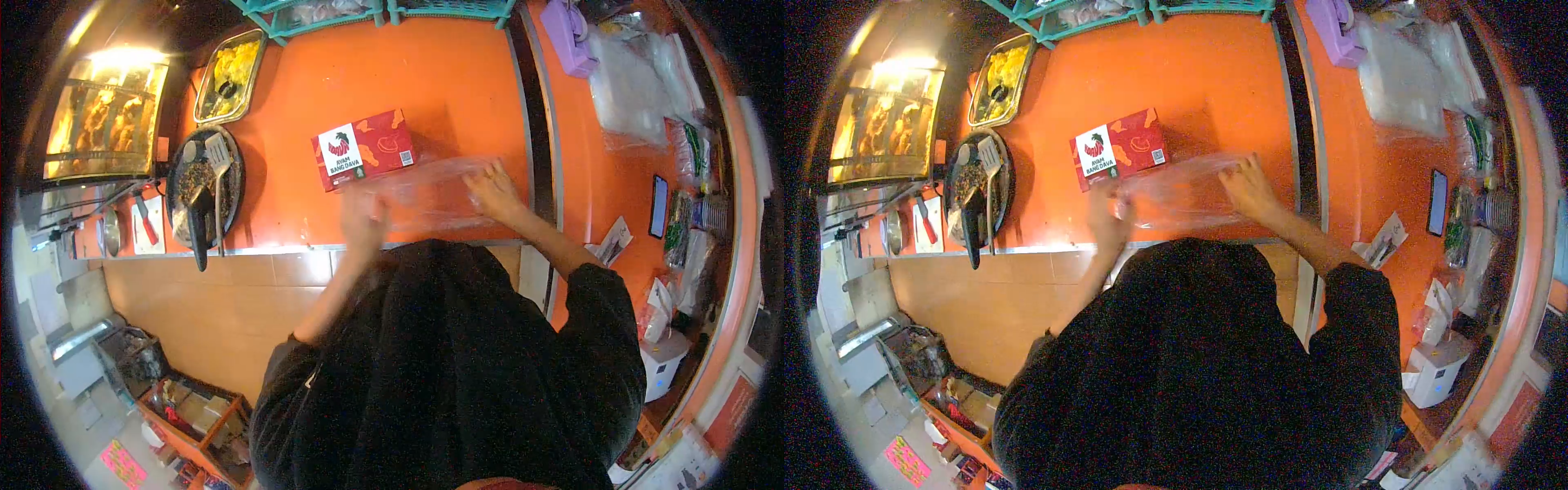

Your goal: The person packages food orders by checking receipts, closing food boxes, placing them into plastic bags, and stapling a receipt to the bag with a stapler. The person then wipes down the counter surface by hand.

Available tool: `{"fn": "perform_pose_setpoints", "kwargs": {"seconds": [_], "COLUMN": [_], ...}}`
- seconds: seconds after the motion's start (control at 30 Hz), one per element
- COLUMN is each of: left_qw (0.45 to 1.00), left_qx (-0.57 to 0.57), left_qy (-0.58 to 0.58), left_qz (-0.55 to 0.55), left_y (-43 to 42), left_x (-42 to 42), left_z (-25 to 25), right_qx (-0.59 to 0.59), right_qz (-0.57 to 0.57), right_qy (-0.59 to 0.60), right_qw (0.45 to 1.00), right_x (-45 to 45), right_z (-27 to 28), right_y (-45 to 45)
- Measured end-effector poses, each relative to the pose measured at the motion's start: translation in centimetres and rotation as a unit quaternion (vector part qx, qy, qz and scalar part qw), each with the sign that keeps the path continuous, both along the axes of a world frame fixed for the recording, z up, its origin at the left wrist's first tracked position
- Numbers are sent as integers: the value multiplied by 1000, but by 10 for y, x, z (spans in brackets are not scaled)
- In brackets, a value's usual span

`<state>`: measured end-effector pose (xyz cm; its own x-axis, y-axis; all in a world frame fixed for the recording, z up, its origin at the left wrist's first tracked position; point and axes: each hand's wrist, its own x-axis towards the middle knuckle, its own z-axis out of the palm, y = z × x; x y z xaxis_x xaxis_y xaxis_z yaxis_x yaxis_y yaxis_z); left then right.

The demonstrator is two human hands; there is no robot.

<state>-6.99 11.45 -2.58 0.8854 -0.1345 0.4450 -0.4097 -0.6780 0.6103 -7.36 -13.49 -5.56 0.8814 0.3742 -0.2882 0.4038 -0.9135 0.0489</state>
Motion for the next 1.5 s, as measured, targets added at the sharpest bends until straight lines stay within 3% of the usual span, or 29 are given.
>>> {"fn": "perform_pose_setpoints", "kwargs": {"seconds": [0.07,0.13,0.17,0.23,0.3,0.33,0.37,0.4,0.47,0.53,0.57,0.6,0.63,0.67,0.7,0.73,0.77,0.8,0.87,0.9,0.97,1.13,1.33,1.37,1.43,1.47,1.5], "left_qw": [940,910,951,922,833,856,848,848,876,814,817,863,903,907,909,885,858,861,887,898,914,942,974,981,986,983,975], "left_qx": [138,231,197,307,546,514,519,512,465,517,516,456,393,367,340,395,447,439,384,355,302,185,77,88,136,175,212], "left_qy": [78,-95,113,104,21,-7,68,115,101,193,190,146,99,136,173,169,163,170,171,176,182,178,94,60,-6,-34,-59], "left_qz": [-303,-331,-212,-211,-89,-62,-81,-77,-77,-181,-173,-159,-144,-157,-169,-181,-195,-193,-191,-189,-199,-217,-190,-165,-96,-51,-4], "left_y": [-42,-72,-68,-33,-30,-26,-28,-31,-23,-18,-14,-12,-10,-10,-11,-13,-14,-10,-3,2,9,40,119,139,180,197,213], "left_x": [-9,6,7,18,1,-6,-7,-10,-2,7,6,3,3,6,9,13,16,14,9,5,-3,-12,-10,-4,16,26,37], "left_z": [-6,-80,-104,-160,-173,-191,-177,-170,-162,-107,-114,-127,-138,-145,-151,-155,-160,-161,-160,-160,-157,-147,-117,-111,-92,-79,-67], "right_qx": [-38,-66,-67,-100,-31,-69,-106,-30,117,158,152,278,305,304,339,369,323,327,226,233,141,104,226,228,379,381,477], "right_qz": [24,25,28,51,84,104,124,94,-37,86,30,62,75,69,66,58,50,61,12,17,-28,-30,-94,-93,-110,-110,-113], "right_qy": [41,-6,-6,-52,-118,-129,-141,-10,243,81,23,-111,-212,-203,-242,-280,-324,-332,-371,-377,-339,-314,-397,-398,-364,-364,-344], "right_qw": [998,997,997,992,989,984,976,995,962,980,988,952,926,928,907,884,888,883,901,896,930,943,884,883,844,843,801], "right_x": [1,-4,-11,-28,-42,-38,-34,-7,50,119,157,201,244,291,334,383,420,459,526,536,547,576,589,588,582,581,582], "right_z": [-1,-27,-41,-72,-104,-115,-126,-72,48,107,136,142,167,186,195,192,198,196,191,193,186,183,197,202,218,224,231], "right_y": [9,15,11,-16,-45,-47,-48,-27,19,48,67,76,99,120,143,163,184,202,233,245,261,260,239,234,221,215,210]}}
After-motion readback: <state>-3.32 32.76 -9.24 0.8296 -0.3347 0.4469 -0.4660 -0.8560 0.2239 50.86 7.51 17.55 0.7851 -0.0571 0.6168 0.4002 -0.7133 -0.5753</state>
